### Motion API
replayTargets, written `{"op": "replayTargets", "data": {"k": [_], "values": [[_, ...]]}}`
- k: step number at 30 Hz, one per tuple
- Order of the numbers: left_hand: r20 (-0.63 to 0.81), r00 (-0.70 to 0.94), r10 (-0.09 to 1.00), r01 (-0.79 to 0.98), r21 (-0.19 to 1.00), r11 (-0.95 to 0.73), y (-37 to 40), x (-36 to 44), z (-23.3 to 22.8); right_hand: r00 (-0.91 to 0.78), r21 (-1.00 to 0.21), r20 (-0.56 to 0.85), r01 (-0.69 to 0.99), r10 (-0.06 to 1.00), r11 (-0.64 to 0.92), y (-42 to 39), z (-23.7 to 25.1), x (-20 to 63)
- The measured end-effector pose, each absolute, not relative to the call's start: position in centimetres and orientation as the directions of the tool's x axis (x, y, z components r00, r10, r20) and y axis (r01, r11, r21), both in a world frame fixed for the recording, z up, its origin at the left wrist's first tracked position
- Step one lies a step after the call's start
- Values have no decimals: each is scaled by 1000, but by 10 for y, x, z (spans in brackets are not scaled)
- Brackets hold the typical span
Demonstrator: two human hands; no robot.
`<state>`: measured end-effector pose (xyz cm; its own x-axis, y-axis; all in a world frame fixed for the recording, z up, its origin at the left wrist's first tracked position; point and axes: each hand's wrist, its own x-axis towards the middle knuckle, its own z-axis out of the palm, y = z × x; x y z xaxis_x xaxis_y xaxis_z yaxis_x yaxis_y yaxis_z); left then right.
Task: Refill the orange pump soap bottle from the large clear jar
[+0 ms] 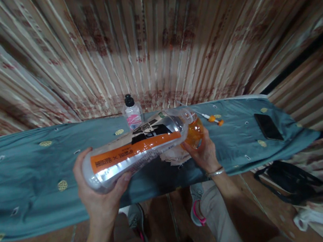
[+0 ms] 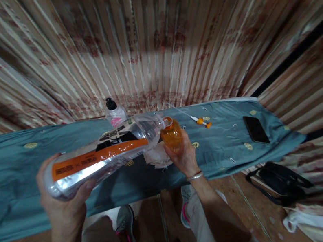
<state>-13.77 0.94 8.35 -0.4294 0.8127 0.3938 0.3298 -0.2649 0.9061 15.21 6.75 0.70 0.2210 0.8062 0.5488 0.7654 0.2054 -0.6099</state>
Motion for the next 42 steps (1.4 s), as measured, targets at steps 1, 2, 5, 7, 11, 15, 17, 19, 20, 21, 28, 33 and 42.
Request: {"op": "replayTargets", "data": {"k": [1,2,5,7,11,15,17,19,20,21,28,33,42], "values": [[395,-430,812,331,905,-266,9,-137,84,215,-608,549,765,807,210,68,7,152],[397,-431,810,330,905,-268,9,-137,84,214,-609,552,764,806,214,68,7,152],[409,-432,804,337,900,-277,10,-138,83,236,-619,560,757,794,212,68,7,151],[436,-429,791,358,886,-294,11,-141,82,242,-622,559,755,793,208,68,7,151],[458,-425,781,351,878,-324,15,-145,77,241,-617,560,759,792,206,68,6,151],[447,-431,784,343,884,-316,15,-145,75,233,-602,578,769,782,216,68,5,152],[445,-431,785,343,885,-314,14,-145,76,230,-597,584,772,778,219,68,5,152],[443,-431,786,344,886,-311,13,-145,77,229,-595,583,774,780,218,68,6,152],[447,-431,784,350,883,-312,12,-145,77,230,-595,581,774,780,215,68,6,151],[454,-430,780,357,879,-315,12,-145,77,233,-596,579,775,782,210,68,6,151],[447,-416,792,340,884,-320,14,-147,76,248,-587,572,789,782,180,69,5,151],[444,-422,790,356,883,-306,14,-147,74,228,-581,592,785,773,214,68,5,152],[502,-397,769,382,852,-359,14,-145,78,238,-601,563,775,791,194,68,7,151]]}}
